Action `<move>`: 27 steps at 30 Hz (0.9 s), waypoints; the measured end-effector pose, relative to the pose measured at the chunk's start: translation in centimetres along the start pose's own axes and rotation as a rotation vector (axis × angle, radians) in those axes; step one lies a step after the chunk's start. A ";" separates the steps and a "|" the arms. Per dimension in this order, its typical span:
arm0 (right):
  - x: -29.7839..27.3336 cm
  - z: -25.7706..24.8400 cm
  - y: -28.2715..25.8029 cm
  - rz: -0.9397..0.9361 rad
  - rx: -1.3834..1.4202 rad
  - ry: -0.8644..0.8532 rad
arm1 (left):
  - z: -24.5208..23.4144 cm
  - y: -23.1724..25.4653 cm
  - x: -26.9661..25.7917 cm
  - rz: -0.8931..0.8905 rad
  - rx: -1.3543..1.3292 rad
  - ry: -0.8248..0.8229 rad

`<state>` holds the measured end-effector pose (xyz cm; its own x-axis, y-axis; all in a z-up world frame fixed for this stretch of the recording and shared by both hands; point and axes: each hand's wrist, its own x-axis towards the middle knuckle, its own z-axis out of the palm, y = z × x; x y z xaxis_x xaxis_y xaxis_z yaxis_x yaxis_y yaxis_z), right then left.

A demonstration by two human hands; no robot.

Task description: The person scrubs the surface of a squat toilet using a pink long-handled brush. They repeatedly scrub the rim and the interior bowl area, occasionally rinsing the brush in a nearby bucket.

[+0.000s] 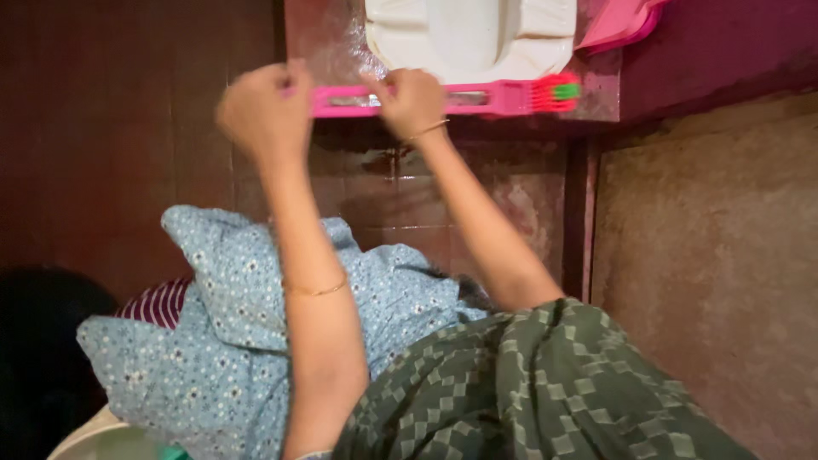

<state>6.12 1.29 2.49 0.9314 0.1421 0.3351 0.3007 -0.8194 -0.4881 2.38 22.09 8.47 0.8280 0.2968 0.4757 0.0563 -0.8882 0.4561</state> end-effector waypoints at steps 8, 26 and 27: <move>0.5 5.9 -15.4 -0.095 0.276 -0.074 | -7.3 -12.8 0.8 -0.422 -0.093 0.711; -2.8 -3.4 5.7 0.151 -0.003 -0.091 | 6.6 3.9 -3.6 0.408 0.121 -0.381; -2.3 -2.9 4.7 0.161 0.029 -0.066 | 6.2 3.7 -3.2 0.411 0.059 -0.282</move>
<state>4.79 -4.52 1.77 0.9792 0.0474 0.1974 0.1514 -0.8184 -0.5543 3.35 15.70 3.97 0.9066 -0.1811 0.3811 -0.2814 -0.9326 0.2262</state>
